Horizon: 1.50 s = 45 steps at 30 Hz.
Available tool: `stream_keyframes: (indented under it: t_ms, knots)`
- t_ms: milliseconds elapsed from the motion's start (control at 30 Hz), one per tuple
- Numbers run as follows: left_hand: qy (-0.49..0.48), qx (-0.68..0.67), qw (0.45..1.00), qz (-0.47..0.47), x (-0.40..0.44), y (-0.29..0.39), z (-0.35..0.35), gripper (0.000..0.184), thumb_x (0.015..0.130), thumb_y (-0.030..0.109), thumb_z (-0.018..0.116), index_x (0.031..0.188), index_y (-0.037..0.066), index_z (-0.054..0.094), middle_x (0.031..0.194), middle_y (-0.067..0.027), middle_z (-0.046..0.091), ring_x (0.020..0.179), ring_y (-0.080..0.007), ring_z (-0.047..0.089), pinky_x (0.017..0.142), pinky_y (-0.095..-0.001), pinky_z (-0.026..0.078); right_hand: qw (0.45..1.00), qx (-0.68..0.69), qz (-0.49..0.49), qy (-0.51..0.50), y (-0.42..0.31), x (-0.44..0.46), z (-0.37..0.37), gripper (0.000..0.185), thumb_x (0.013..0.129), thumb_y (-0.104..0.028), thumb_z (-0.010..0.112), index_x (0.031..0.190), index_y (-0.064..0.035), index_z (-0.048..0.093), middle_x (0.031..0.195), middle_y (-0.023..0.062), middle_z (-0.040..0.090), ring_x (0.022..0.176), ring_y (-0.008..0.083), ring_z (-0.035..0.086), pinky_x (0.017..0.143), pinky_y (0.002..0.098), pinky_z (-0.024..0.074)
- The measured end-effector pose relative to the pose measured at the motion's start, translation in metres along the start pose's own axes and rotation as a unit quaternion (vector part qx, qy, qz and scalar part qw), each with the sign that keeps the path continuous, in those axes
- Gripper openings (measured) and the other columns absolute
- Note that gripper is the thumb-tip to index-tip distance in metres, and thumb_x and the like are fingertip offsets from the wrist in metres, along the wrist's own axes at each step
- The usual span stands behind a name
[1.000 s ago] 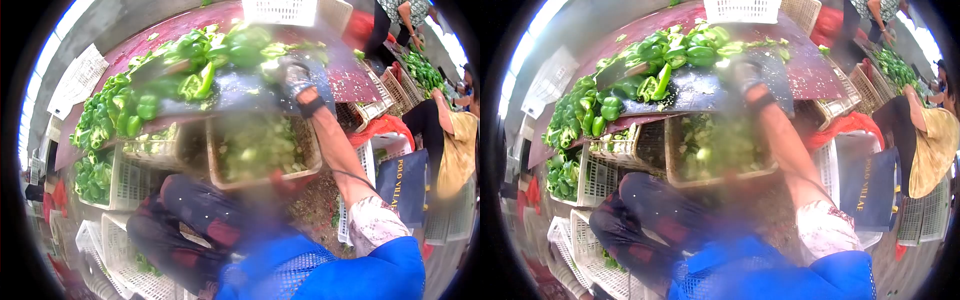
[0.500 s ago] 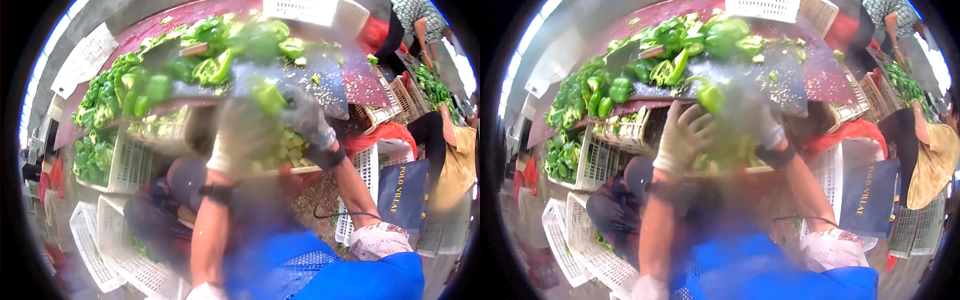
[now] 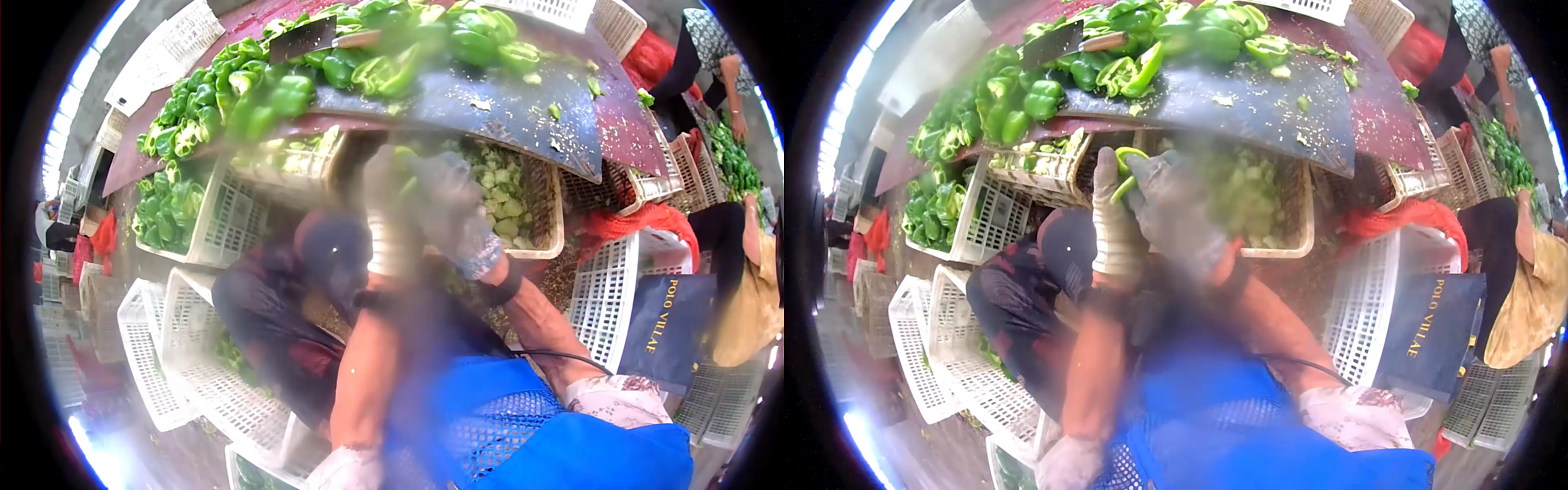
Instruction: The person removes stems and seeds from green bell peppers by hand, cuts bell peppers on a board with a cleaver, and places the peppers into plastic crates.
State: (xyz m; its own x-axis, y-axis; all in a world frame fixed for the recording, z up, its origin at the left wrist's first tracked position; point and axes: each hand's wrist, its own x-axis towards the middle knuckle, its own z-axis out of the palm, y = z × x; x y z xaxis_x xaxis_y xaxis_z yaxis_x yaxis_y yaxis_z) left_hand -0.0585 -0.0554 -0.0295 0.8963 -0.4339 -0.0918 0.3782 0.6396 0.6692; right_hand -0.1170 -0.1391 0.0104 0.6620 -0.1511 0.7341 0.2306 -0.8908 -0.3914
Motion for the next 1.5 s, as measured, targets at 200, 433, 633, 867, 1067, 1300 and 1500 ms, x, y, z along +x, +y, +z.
stream_keyframes:
  t_ms: [200,433,633,867,1067,1300,1500]
  knots:
    - [0.076,0.176,0.97,0.146,0.017,-0.009,-0.011,0.037,0.093,0.048,0.063,0.097,0.012,0.059,0.089,-0.001,0.058,0.079,-0.0127,0.057,0.073,-0.029,0.049,0.95,0.197,0.241,-0.013,-0.014,-0.001,0.014,0.023,0.09,-0.01,0.065,0.111,-0.001,0.068,0.09,0.0152,0.067,0.077,0.0253,0.063,0.068,0.0355,0.0486]
    - [0.092,0.212,0.955,0.183,-0.003,0.006,0.009,0.043,0.094,0.051,0.06,0.102,0.009,0.059,0.094,-0.0026,0.059,0.085,-0.0147,0.058,0.075,-0.0311,0.05,0.863,0.343,0.367,-0.054,-0.015,0.018,0.007,0.017,0.095,-0.012,0.06,0.105,-0.0009,0.068,0.093,0.0136,0.067,0.082,0.0226,0.064,0.071,0.0334,0.0485]
    - [-0.013,-0.122,0.992,-0.037,-0.003,0.021,-0.004,0.068,0.093,0.064,0.049,0.118,0.002,0.06,0.113,-0.0144,0.064,0.106,-0.0337,0.062,0.091,-0.045,0.053,0.982,0.091,0.145,0.08,0.022,0.022,-0.036,0.019,0.095,-0.018,0.063,0.106,-0.0043,0.07,0.088,0.0045,0.066,0.077,0.0125,0.059,0.07,0.025,0.0488]
    - [-0.059,-0.036,0.997,0.041,-0.003,0.01,0.003,0.065,0.095,0.06,0.046,0.123,0.003,0.059,0.119,-0.0163,0.062,0.112,-0.0351,0.06,0.097,-0.0476,0.05,0.994,0.097,-0.012,-0.056,0.035,0.014,-0.048,0.021,0.086,-0.01,0.07,0.105,-0.0036,0.071,0.095,0.0116,0.071,0.081,0.018,0.068,0.065,0.0283,0.054]
    - [-0.106,0.262,0.95,0.135,-0.014,0.017,0.013,0.062,0.097,0.057,0.045,0.125,0.003,0.056,0.115,-0.0127,0.063,0.107,-0.0258,0.061,0.095,-0.0394,0.051,0.939,0.183,0.083,-0.28,0.021,0.018,-0.039,0.029,0.087,-0.025,0.068,0.106,-0.0026,0.069,0.095,0.016,0.069,0.083,0.0273,0.067,0.074,0.0369,0.053]
    - [-0.086,0.331,0.932,0.117,-0.019,0.018,0.016,0.06,0.093,0.06,0.053,0.121,0.008,0.06,0.107,-0.0091,0.065,0.099,-0.0213,0.063,0.085,-0.0352,0.055,0.87,0.388,0.108,-0.284,0.033,0.012,-0.055,0.017,0.087,-0.016,0.067,0.099,-0.0033,0.069,0.091,0.0114,0.069,0.078,0.0224,0.066,0.068,0.0335,0.0527]
    - [-0.035,-0.155,0.984,-0.08,-0.014,0.025,0.009,0.063,0.089,0.066,0.055,0.114,0.008,0.061,0.105,-0.0124,0.066,0.096,-0.0274,0.067,0.079,-0.0393,0.058,0.981,0.111,0.101,-0.122,0.047,-0.005,-0.059,0.036,0.087,-0.023,0.07,0.117,-0.004,0.064,0.082,0.0152,0.07,0.068,0.0197,0.068,0.06,0.0324,0.0537]
